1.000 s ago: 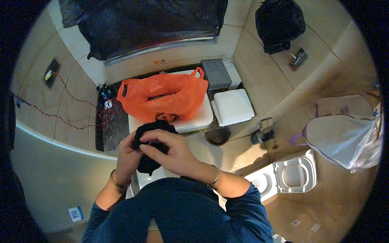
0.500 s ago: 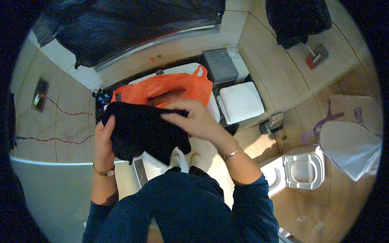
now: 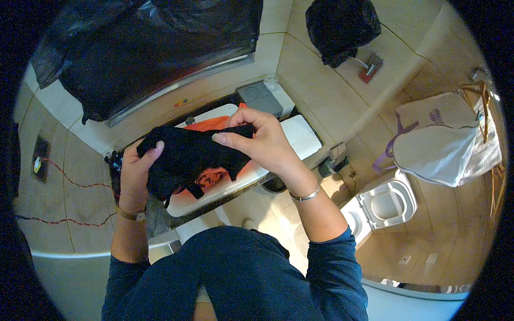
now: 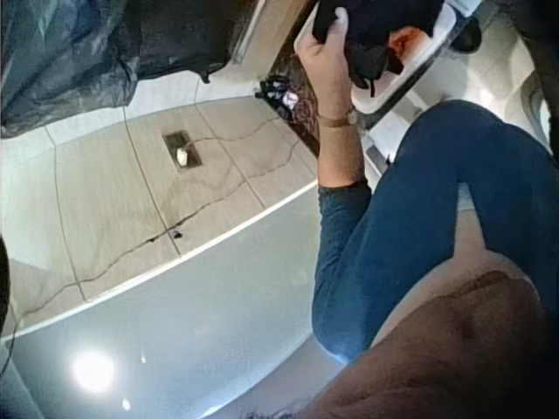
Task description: The person folds various garments including a red cloth, a light-colored cloth, a dark garment, and a patterned cloth. They remove items from hangers, fold them, and place them into an orange plastic bag on the bathroom sink.
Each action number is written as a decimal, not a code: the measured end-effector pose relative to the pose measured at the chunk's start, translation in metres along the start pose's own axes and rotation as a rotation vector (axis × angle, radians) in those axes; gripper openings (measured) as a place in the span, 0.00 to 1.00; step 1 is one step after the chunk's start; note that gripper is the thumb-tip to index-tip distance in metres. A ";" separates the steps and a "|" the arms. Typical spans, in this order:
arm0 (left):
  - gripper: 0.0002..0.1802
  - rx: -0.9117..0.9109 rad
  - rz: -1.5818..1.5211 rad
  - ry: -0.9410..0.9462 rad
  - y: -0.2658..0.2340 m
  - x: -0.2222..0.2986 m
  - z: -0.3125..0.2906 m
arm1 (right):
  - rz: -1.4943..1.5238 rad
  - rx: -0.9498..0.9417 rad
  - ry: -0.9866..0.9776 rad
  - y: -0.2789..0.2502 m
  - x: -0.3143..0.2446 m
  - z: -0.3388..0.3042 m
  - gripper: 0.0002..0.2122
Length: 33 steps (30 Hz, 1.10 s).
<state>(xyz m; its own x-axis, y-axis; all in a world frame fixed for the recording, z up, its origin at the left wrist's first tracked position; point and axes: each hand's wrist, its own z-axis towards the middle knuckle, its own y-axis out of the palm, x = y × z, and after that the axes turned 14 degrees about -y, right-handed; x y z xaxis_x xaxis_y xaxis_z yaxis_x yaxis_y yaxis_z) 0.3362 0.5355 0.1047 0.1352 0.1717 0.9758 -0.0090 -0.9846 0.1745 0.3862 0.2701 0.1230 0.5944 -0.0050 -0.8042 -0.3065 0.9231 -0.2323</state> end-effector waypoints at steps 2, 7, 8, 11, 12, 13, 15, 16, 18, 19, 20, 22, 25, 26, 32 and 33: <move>0.12 -0.042 -0.077 -0.029 -0.002 0.002 -0.001 | 0.118 0.037 -0.007 0.005 0.004 -0.001 0.12; 0.13 -0.190 -0.213 -0.242 -0.015 -0.011 0.013 | 0.593 -0.224 0.187 0.023 0.052 -0.053 0.18; 0.13 -0.205 -0.226 -0.283 -0.019 -0.012 0.017 | 0.589 -0.371 0.281 0.033 0.060 -0.067 0.20; 0.15 -0.162 -0.254 -0.407 -0.030 -0.024 0.024 | 0.573 -0.556 0.510 0.060 0.070 -0.099 0.20; 0.16 -0.180 -0.275 -0.432 -0.037 -0.029 0.027 | 0.593 -0.482 0.534 0.063 0.074 -0.108 0.20; 0.16 -0.191 -0.269 -0.464 -0.046 -0.035 0.030 | 0.612 -0.404 0.563 0.063 0.076 -0.114 0.20; 0.18 -0.214 -0.249 -0.526 -0.066 -0.048 0.036 | 0.927 -0.136 0.536 0.062 0.067 -0.113 0.18; 0.19 -0.186 -0.228 -0.563 -0.076 -0.070 0.041 | 1.087 -0.011 0.502 0.063 0.064 -0.110 0.18; 0.22 -0.147 -0.188 -0.636 -0.090 -0.124 0.049 | 1.143 0.119 0.524 0.065 0.067 -0.112 0.19; 0.26 -0.287 -0.240 -0.570 -0.075 -0.130 0.046 | 1.179 0.159 0.519 0.064 0.068 -0.114 0.19; 0.29 -0.449 -0.412 -0.656 -0.065 -0.133 0.040 | 1.223 0.195 0.514 0.065 0.070 -0.118 0.19; 0.31 -0.449 -0.593 -0.764 -0.058 -0.187 0.037 | 1.303 0.309 0.507 0.071 0.076 -0.123 0.20; 0.35 -0.430 -0.639 -0.813 -0.045 -0.241 0.034 | 1.483 0.411 0.453 0.079 0.084 -0.131 0.24; 0.35 -0.521 -0.682 -0.843 -0.040 -0.242 0.030 | 1.447 0.408 0.457 0.080 0.086 -0.138 0.28; 0.32 -0.880 -0.888 -0.811 -0.041 -0.227 0.019 | 1.157 0.377 0.483 0.089 0.069 -0.134 0.41; 0.31 -0.834 -0.844 -0.786 -0.040 -0.217 0.017 | 1.175 0.370 0.464 0.090 0.069 -0.135 0.38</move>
<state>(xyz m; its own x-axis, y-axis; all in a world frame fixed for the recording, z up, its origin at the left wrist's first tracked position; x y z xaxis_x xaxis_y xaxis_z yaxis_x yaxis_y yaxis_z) 0.3239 0.5370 -0.1164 0.8971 0.3539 0.2645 -0.1848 -0.2430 0.9522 0.2994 0.3008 -0.0272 -0.2167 0.8054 -0.5517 -0.1977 0.5173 0.8327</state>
